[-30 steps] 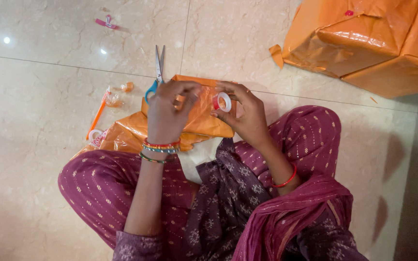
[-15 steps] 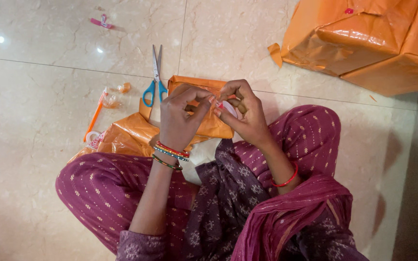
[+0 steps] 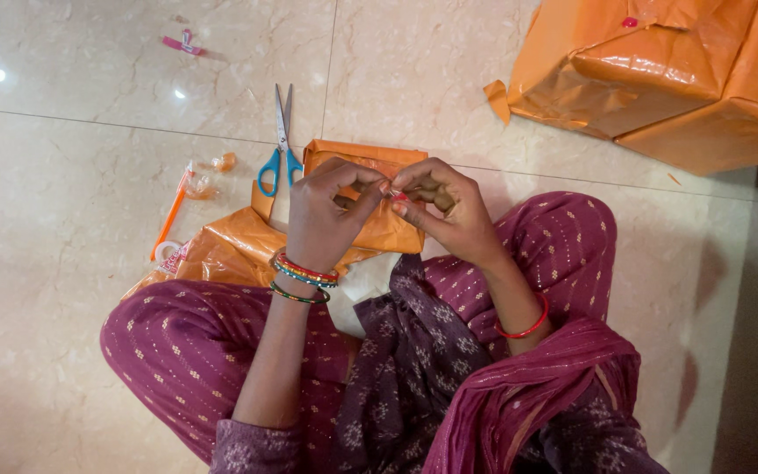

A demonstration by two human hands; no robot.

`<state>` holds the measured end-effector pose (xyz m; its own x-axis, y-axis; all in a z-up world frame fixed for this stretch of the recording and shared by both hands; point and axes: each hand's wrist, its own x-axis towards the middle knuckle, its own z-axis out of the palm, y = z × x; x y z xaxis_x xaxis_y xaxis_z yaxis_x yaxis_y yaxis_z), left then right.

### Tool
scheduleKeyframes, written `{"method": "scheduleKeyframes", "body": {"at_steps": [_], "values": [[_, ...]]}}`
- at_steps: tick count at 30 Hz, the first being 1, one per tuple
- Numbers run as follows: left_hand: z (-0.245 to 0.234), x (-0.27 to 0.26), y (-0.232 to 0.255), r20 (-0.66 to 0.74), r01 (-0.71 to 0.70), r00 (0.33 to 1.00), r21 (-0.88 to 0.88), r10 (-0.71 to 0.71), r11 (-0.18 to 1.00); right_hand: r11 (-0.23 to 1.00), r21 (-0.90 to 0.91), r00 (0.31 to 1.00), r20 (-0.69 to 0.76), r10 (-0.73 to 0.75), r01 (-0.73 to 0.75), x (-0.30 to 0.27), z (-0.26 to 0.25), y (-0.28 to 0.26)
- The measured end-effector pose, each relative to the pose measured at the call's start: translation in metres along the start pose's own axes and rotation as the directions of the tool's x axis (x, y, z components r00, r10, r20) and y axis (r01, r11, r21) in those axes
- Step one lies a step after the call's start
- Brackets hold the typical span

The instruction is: The person sits on the floor and uses scissors to cut pieces of red and white tape, then applies them to seal the edges of an orange-wrapped package. The person repeats this process to secure multiple edges of the package.

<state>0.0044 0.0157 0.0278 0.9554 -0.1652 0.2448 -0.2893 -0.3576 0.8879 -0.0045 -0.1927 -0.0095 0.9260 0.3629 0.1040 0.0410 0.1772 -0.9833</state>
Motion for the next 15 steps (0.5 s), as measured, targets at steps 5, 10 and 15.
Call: {"method": "scheduleKeyframes", "body": {"at_steps": [5, 10, 15], "values": [[0.004, 0.001, -0.005, 0.018, 0.061, 0.998, -0.061, -0.06, 0.996, 0.999, -0.021, 0.996, 0.082, 0.039, -0.037, -0.001, -0.008, -0.003], [0.0, 0.0, -0.013, -0.103, 0.235, 0.969, 0.086, -0.226, 0.968, 0.978, 0.014, 0.978, 0.009, 0.207, -0.207, -0.002, -0.009, -0.005], [-0.036, 0.004, -0.075, -0.32, 0.346, 0.925, 0.482, -0.206, 0.805, 0.982, 0.164, 0.995, 0.048, 0.082, -0.089, -0.003, -0.019, -0.006]]}}
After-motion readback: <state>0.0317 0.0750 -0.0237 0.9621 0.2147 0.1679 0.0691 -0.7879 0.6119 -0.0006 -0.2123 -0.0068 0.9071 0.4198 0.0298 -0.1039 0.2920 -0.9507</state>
